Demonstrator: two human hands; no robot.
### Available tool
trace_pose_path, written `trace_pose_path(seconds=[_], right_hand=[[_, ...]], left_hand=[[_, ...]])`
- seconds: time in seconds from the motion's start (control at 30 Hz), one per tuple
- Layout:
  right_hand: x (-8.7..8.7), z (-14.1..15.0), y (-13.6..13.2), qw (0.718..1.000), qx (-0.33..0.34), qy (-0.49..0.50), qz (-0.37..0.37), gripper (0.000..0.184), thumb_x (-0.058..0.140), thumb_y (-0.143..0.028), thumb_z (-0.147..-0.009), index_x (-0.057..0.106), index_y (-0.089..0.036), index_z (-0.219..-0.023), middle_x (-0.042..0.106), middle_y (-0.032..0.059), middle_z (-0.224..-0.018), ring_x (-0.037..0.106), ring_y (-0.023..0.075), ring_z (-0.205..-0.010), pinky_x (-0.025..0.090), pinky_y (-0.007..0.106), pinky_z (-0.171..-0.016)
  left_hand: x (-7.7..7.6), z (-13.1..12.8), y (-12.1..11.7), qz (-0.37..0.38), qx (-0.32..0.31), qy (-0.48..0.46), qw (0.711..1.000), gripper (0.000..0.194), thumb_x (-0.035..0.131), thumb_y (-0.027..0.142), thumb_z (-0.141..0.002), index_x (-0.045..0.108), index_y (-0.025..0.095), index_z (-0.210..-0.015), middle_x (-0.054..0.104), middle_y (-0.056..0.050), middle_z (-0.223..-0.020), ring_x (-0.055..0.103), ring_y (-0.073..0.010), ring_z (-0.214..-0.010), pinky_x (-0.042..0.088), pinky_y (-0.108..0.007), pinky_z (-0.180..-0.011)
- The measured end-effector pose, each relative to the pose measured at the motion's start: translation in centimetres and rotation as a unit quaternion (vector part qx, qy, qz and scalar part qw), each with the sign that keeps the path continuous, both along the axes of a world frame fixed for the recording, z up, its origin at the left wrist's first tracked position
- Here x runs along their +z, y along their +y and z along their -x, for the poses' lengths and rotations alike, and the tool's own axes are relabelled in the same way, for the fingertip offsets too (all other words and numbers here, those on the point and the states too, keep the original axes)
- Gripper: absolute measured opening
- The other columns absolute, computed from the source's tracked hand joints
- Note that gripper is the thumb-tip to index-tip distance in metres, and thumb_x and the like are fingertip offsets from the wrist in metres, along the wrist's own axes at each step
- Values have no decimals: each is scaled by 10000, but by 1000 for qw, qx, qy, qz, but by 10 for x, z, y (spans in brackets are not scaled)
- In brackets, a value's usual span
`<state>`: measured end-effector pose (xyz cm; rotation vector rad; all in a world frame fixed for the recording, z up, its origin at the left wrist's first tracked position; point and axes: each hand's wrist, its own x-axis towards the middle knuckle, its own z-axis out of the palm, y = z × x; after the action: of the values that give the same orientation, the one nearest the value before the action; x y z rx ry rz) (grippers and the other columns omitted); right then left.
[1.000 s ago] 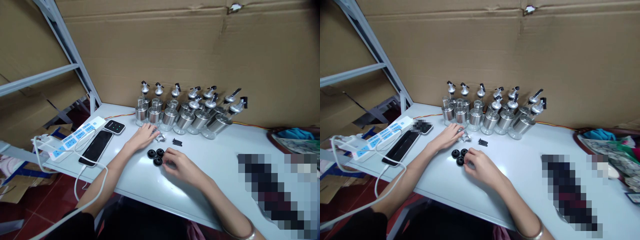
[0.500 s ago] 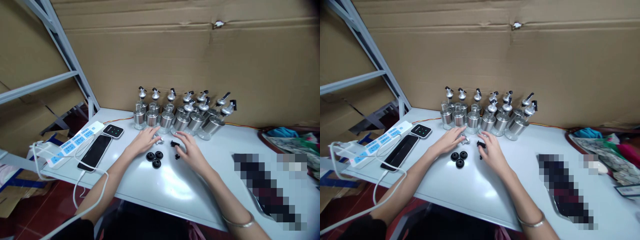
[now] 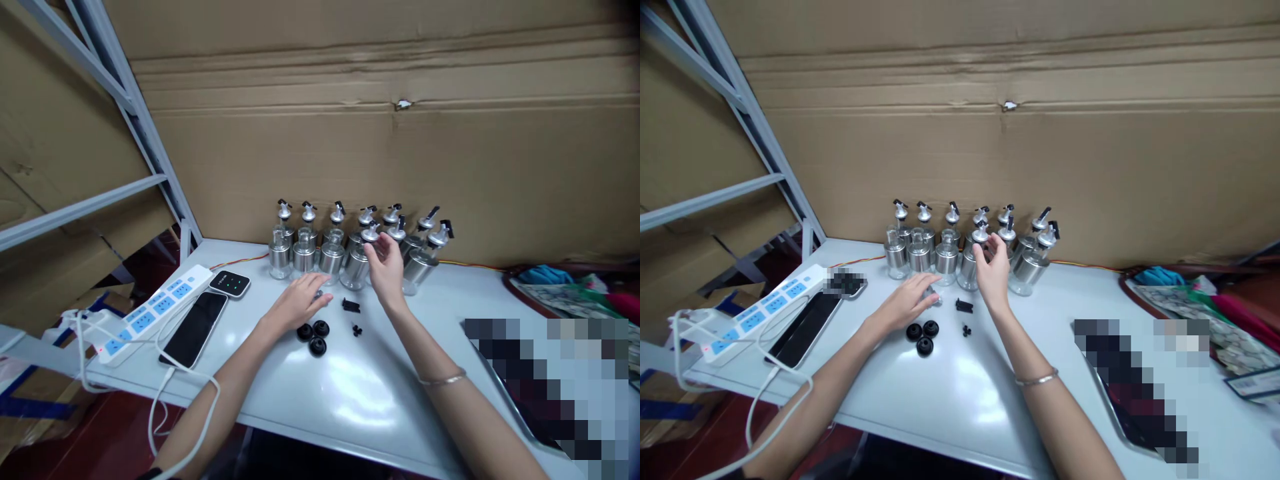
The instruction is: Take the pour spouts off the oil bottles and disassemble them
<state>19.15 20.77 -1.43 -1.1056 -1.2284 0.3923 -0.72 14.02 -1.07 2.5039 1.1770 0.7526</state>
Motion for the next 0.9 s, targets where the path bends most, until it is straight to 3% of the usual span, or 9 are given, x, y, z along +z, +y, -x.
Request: trace_pose_path(seconds=[0.2, 0.37, 0.5, 0.67, 0.9], right_hand=[[-3, 6, 11, 1000, 10, -9, -6, 382, 557, -413, -795, 493, -149, -1064, 619, 145, -1072, 611, 223, -973, 463, 426, -903], [2, 9, -10, 998, 41, -11, -56, 354, 521, -370, -837, 395, -169, -1100, 582, 152, -1118, 580, 214, -1054, 439, 404, -934], [4, -4, -38, 989, 42, -111, -91, 344, 457, -341, -883, 362, -173, -1168, 611, 132, -1021, 612, 227, -954, 474, 407, -857], [-1, -24, -66, 935, -22, -322, -146, 315, 451, -319, -883, 403, -201, -1171, 607, 126, -1048, 609, 250, -906, 487, 397, -769], [-1, -20, -74, 887, 48, -416, -195, 306, 441, -287, -885, 397, -188, -1170, 633, 112, -952, 609, 235, -814, 475, 378, -685]], left_hand=[[2, -2, -2, -29, -11, -12, 999, 340, 382, 358, -948, 451, 197, -1239, 564, -79, -1227, 506, -206, -1148, 418, -386, -976], [2, -3, -3, -48, -1, -25, 999, 351, 393, 353, -943, 415, 193, -1255, 558, -85, -1229, 506, -217, -1161, 425, -389, -960], [1, -3, -4, -95, 6, -60, 994, 375, 399, 345, -938, 379, 161, -1264, 550, -112, -1211, 529, -214, -1122, 435, -374, -928], [2, -6, -8, -148, -12, -76, 986, 337, 385, 335, -939, 409, 157, -1224, 582, -110, -1151, 540, -215, -1084, 423, -368, -904], [7, -9, -13, -144, -21, -87, 986, 344, 342, 411, -945, 457, 171, -1164, 623, -81, -1009, 567, -201, -949, 401, -344, -836]])
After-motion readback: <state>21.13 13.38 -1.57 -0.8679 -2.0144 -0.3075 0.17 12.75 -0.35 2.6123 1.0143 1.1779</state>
